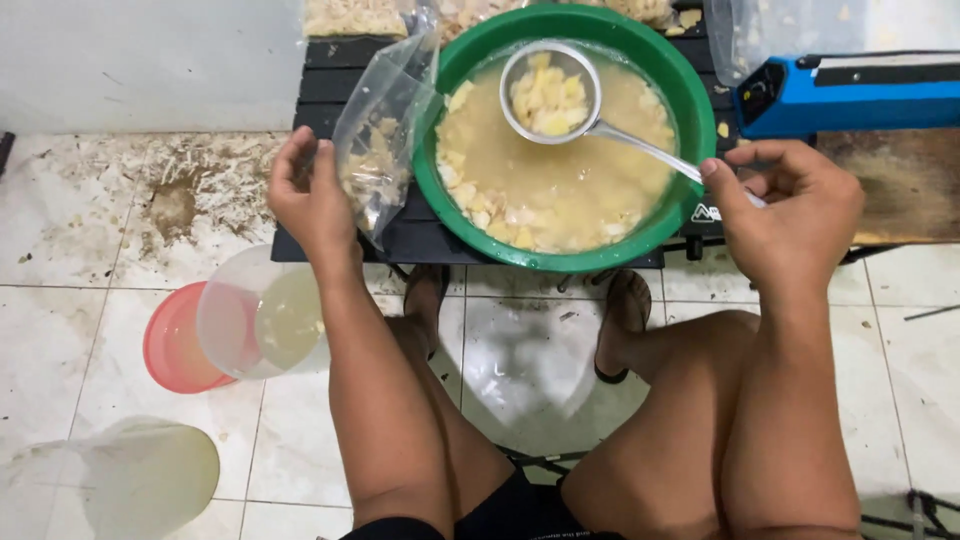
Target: The person scoops fruit pieces out of a bowl of water using a skimmer and places them into a plastic bag.
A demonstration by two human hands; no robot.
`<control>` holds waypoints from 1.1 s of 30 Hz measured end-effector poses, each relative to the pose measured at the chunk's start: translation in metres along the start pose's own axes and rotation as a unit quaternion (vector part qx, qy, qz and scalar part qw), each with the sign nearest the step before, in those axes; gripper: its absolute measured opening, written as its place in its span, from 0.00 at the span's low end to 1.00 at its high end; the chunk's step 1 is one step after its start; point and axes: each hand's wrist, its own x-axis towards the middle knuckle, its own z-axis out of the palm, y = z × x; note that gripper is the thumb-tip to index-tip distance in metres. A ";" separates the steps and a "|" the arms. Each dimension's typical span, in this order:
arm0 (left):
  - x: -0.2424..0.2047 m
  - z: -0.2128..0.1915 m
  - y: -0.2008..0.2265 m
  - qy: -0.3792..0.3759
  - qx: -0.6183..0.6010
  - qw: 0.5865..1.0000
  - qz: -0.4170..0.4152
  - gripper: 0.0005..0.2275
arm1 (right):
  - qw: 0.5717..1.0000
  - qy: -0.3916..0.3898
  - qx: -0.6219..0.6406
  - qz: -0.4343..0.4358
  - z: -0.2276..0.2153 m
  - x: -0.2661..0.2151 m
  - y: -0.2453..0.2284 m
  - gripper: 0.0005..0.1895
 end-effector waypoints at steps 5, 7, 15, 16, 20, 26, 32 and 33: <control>0.005 0.002 -0.008 0.003 0.017 0.999 0.044 0.11 | 0.997 0.029 -0.032 -0.062 0.006 0.000 0.016 0.07; 0.001 0.004 -0.001 -0.008 0.026 0.998 0.050 0.11 | 0.994 0.031 -0.083 -0.063 0.006 -0.001 0.018 0.08; 0.017 0.019 0.017 -0.227 0.112 0.931 0.263 0.23 | 0.996 0.045 0.018 -0.081 0.002 -0.001 0.030 0.08; 0.017 0.020 0.020 -0.222 0.111 0.931 0.267 0.23 | 0.995 0.046 0.022 -0.087 0.003 0.000 0.027 0.08; 0.016 0.018 0.019 -0.210 0.176 0.927 0.258 0.15 | 0.998 0.031 -0.039 -0.047 0.009 0.001 0.026 0.08; 0.018 0.022 0.015 -0.156 0.177 0.947 0.220 0.12 | 0.999 0.019 0.027 -0.014 0.009 0.010 0.031 0.06; 0.011 0.022 0.006 -0.091 0.075 0.980 0.161 0.14 | 0.998 0.014 -0.052 -0.019 0.009 0.004 0.040 0.07; 0.014 0.025 0.009 -0.063 0.048 0.985 0.150 0.15 | 0.998 0.024 -0.051 -0.038 0.009 0.008 0.040 0.08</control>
